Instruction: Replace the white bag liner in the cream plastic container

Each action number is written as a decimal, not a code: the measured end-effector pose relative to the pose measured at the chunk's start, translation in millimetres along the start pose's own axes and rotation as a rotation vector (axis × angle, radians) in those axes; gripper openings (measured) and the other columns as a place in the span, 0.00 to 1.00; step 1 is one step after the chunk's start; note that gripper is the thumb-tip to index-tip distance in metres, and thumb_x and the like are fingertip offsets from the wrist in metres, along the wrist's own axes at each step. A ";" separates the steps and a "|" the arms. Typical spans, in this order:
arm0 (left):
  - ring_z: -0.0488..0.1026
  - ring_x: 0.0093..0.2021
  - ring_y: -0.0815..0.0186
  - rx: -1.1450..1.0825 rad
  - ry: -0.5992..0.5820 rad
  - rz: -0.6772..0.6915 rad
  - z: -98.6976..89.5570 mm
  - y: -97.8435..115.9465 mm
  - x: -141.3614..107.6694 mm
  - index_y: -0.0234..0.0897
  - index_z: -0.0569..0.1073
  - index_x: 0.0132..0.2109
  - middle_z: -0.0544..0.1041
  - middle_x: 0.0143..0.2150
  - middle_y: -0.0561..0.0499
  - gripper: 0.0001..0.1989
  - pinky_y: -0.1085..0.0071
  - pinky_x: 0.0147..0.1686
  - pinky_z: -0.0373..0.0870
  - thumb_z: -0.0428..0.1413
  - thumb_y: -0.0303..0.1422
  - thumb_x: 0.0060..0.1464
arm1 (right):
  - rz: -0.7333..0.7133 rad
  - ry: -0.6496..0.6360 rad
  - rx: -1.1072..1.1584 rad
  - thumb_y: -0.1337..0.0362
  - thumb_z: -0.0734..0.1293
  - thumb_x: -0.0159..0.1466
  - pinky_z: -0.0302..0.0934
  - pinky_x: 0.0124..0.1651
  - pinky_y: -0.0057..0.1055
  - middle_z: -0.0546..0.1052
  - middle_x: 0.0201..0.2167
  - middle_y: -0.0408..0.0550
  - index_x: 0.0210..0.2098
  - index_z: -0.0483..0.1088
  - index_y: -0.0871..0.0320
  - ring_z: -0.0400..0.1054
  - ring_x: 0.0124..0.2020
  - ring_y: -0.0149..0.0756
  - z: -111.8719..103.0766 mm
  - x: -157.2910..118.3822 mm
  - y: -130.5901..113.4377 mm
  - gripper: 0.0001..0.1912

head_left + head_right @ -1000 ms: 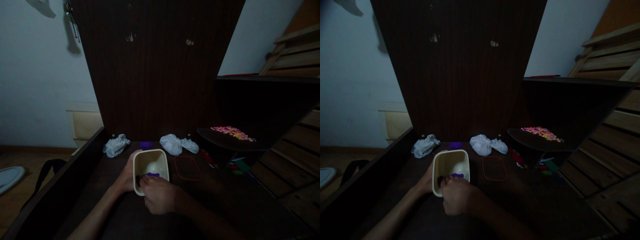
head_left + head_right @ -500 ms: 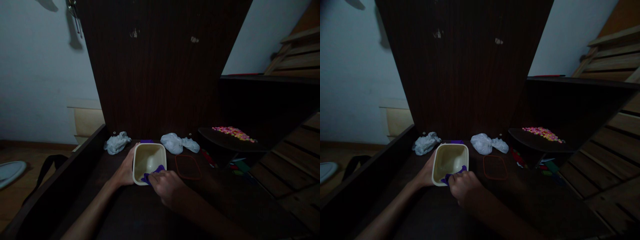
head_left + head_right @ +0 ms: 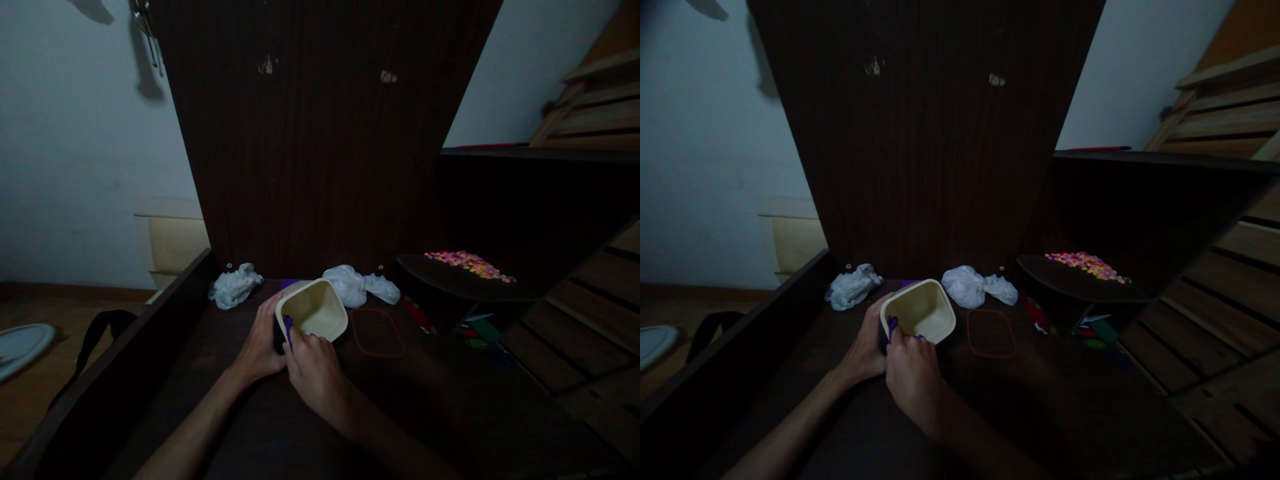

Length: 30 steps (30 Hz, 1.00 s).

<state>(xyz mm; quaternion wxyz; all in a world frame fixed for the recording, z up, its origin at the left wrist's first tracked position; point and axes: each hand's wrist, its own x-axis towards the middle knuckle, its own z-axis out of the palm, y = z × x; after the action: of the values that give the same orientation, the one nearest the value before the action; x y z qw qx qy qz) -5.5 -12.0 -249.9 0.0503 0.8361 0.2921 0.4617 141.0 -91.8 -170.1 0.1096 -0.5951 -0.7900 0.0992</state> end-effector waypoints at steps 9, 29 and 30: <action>0.62 0.69 0.49 -0.096 0.067 -0.026 -1.9 -15.1 -8.6 0.45 0.49 0.72 0.62 0.69 0.38 0.32 0.46 0.66 0.62 0.52 0.37 0.66 | -0.063 0.023 0.050 0.69 0.57 0.69 0.72 0.43 0.47 0.80 0.43 0.62 0.57 0.67 0.68 0.77 0.42 0.53 14.1 -5.4 -30.9 0.19; 0.60 0.69 0.39 -0.039 -0.057 0.204 -10.7 -1.5 4.7 0.42 0.46 0.73 0.62 0.68 0.32 0.54 0.37 0.65 0.60 0.68 0.39 0.47 | -0.114 -0.483 -0.160 0.35 0.71 0.54 0.48 0.71 0.51 0.52 0.69 0.83 0.67 0.55 0.83 0.48 0.71 0.69 -10.9 10.1 8.4 0.62; 0.59 0.69 0.39 -0.039 -0.051 0.213 -9.7 -1.3 4.1 0.42 0.46 0.73 0.63 0.68 0.32 0.54 0.37 0.65 0.60 0.68 0.38 0.47 | -0.122 -0.531 -0.167 0.35 0.72 0.53 0.48 0.71 0.51 0.53 0.69 0.81 0.67 0.57 0.81 0.48 0.71 0.68 -12.2 17.2 8.2 0.62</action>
<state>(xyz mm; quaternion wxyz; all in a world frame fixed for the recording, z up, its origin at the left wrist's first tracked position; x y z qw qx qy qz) -12.1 -10.6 -241.8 0.0246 0.8726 0.1913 0.4487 147.5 -72.8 -159.8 -0.1448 -0.5066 -0.8308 0.1793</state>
